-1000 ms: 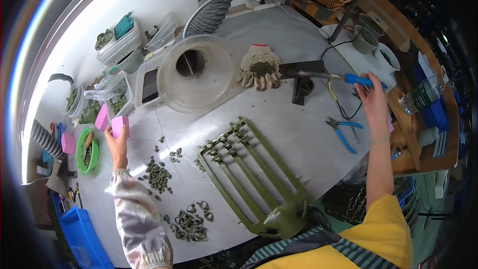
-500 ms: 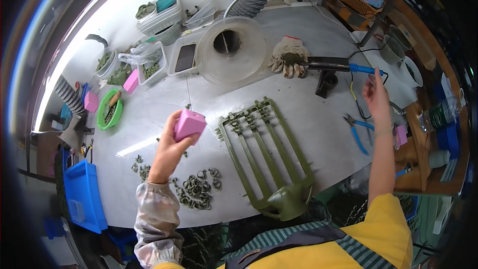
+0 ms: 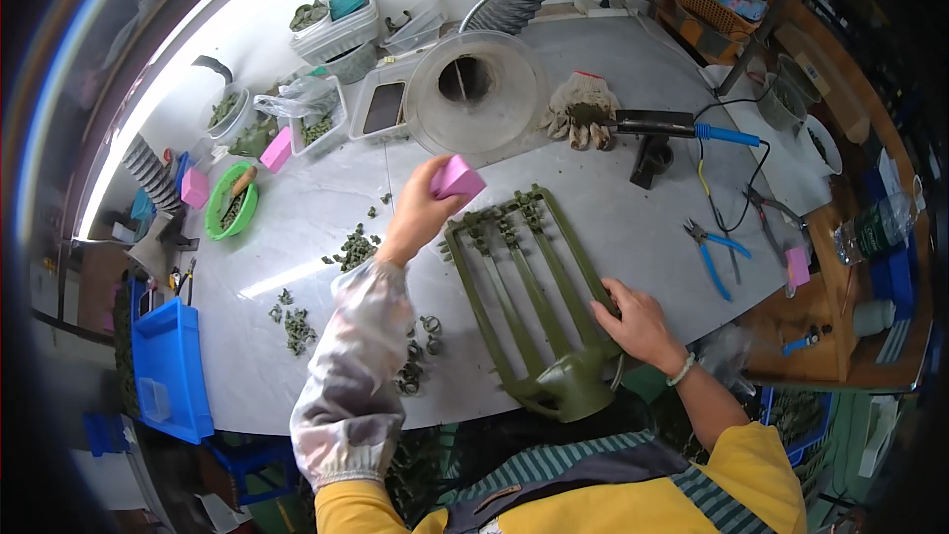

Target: The person sorts small plastic components by hand, places foam blocks under a green plastic frame, and fuses the plastic components onto the frame using a soldering iron.

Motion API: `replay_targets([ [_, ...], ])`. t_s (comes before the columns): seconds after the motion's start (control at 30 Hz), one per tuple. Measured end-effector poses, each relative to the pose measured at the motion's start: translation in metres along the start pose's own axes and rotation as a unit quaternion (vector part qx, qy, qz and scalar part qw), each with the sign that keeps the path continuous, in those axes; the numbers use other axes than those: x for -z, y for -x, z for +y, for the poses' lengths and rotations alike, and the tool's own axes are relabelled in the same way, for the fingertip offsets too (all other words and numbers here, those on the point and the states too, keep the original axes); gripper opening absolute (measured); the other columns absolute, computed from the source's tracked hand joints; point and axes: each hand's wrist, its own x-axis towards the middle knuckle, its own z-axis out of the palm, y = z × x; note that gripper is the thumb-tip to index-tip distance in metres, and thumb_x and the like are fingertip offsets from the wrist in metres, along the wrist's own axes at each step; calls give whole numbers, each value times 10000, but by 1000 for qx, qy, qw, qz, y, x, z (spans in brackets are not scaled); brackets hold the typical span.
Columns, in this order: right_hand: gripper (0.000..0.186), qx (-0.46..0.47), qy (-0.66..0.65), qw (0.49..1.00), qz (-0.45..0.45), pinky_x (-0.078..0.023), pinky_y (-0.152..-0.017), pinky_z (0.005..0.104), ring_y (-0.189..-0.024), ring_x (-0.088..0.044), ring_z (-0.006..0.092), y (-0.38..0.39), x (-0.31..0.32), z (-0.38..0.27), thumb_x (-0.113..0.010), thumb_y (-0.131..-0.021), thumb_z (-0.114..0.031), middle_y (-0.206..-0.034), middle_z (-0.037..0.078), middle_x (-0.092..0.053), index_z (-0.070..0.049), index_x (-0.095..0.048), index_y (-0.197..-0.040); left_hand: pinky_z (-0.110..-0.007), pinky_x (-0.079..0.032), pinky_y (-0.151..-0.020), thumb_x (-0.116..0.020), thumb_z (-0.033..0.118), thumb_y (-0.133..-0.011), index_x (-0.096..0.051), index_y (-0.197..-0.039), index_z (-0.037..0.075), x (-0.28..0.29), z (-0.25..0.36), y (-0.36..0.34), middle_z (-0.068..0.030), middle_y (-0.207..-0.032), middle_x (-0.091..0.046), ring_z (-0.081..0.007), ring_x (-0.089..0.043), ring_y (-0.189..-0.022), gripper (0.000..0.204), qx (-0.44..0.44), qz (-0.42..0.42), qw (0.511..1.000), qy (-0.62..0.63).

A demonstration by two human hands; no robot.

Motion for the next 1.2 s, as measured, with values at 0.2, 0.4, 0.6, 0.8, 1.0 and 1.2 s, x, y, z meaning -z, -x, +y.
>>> replay_targets([
  [0.2, 352, 41, 15, 998, 40, -447, -595, 459, -694, -595, 391, 7, 1, 18, -624, -905, -205, -780, 226, -618, 43, -560, -1147, -404, -485, -916, -770, 66, -683, -595, -1202, 48, -49, -4, -42, -170, -1096, -629, -366, -599, -1048, 548, -83, 1, 993, -87],
  [0.4, 331, 6, -4, 1000, 29, -478, -642, 485, -742, -615, 426, 6, 1, 5, -615, -902, -178, -814, 247, -646, 46, -565, -1141, -401, -452, -984, -767, 94, -724, -529, -1314, 64, -46, -11, -35, -183, -1215, -571, -370, -551, -1141, 637, -81, -39, 990, -111],
  [0.6, 334, 12, 7, 999, 35, -495, -678, 468, -810, -624, 430, 6, 2, 6, -601, -902, -109, -945, 269, -649, 70, -537, -1176, -350, -513, -863, -737, 140, -830, -570, -1207, 69, 74, -22, -7, -104, -1129, -595, -224, -602, -1026, 418, -86, 60, 992, -71],
  [0.8, 382, 16, 19, 1000, 10, -504, -710, 476, -837, -622, 445, 2, 1, 10, -577, -903, -71, -982, 309, -625, 117, -491, -1224, -434, -434, -980, -667, 259, -876, -500, -1300, 16, 210, -159, -13, -252, -1237, -536, -357, -538, -1140, 517, 180, 233, 926, -237],
  [1.0, 377, 38, 49, 998, 23, -484, -718, 488, -825, -594, 459, 2, -2, 13, -578, -868, -45, -964, 300, -610, 112, -485, -1198, -472, -384, -1026, -607, 156, -868, -411, -1382, -13, 280, -249, -61, -291, -1315, -458, -452, -457, -1200, 575, 74, 209, 853, -472],
  [1.2, 392, 14, 50, 999, 16, -470, -701, 488, -796, -580, 465, 0, -4, 8, -600, -831, -58, -931, 294, -602, 104, -497, -1172, -473, -242, -1160, -496, 51, -828, -215, -1509, 80, 285, -285, -110, -200, -1556, -222, -453, -232, -1403, 738, 149, 177, 868, -439],
])
